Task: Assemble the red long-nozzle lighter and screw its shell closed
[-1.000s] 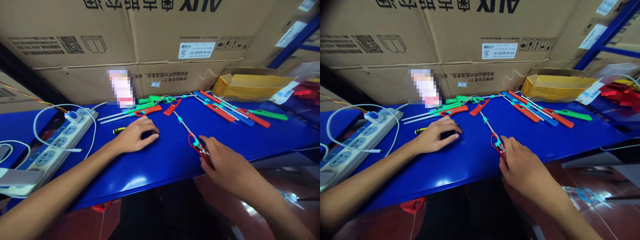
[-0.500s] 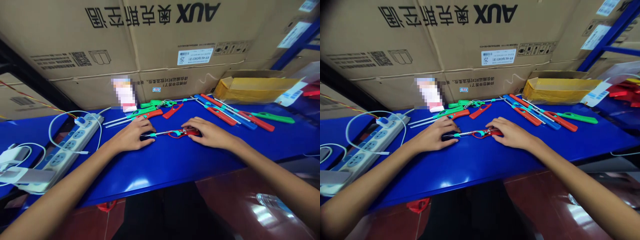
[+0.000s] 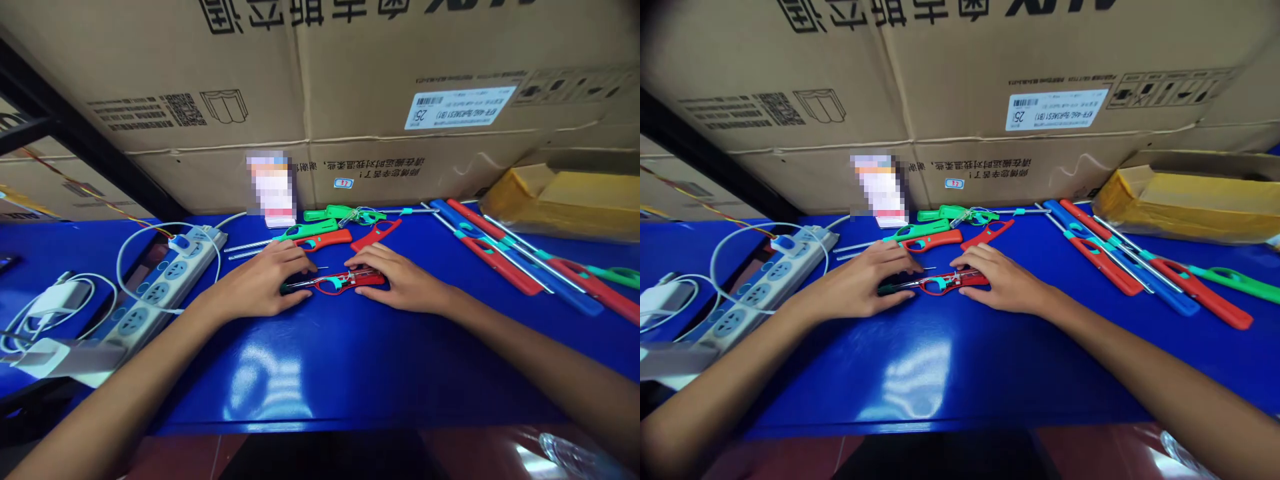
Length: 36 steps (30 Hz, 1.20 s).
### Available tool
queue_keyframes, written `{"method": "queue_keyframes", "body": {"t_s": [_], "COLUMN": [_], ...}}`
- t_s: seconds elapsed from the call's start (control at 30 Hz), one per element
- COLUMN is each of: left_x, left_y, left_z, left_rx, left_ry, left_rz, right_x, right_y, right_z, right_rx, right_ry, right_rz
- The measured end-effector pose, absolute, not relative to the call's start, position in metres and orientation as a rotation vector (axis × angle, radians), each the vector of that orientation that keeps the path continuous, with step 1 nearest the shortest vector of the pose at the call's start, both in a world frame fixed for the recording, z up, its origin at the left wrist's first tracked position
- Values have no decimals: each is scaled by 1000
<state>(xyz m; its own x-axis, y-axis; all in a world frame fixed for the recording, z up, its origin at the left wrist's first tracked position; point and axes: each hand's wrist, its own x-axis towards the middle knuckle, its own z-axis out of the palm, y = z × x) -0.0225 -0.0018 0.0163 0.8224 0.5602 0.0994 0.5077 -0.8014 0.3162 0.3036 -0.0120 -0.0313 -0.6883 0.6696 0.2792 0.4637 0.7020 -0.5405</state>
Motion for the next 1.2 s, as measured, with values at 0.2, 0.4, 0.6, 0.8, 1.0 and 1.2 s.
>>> {"method": "queue_keyframes", "body": {"t_s": [0.2, 0.4, 0.6, 0.8, 1.0, 1.2], "left_x": [-37, -19, -12, -16, -16, -13], "left_y": [-6, -17, -16, -16, -17, -22], "left_z": [38, 25, -4, -13, -15, -10], "left_rx": [2746, 2930, 2855, 2636, 2637, 2972], "left_ry": [957, 918, 880, 902, 879, 864], "left_rz": [81, 104, 369, 524, 528, 393], "right_x": [307, 305, 304, 306, 306, 304], "right_y": [-18, -17, -21, -20, -21, -22], "right_z": [-33, -32, -32, -34, -34, -30], "right_rx": [-905, -914, -974, -955, -938, -936], "right_ry": [-2431, -2419, -2414, -2428, -2438, -2469], "right_rz": [652, 669, 636, 661, 666, 665]}}
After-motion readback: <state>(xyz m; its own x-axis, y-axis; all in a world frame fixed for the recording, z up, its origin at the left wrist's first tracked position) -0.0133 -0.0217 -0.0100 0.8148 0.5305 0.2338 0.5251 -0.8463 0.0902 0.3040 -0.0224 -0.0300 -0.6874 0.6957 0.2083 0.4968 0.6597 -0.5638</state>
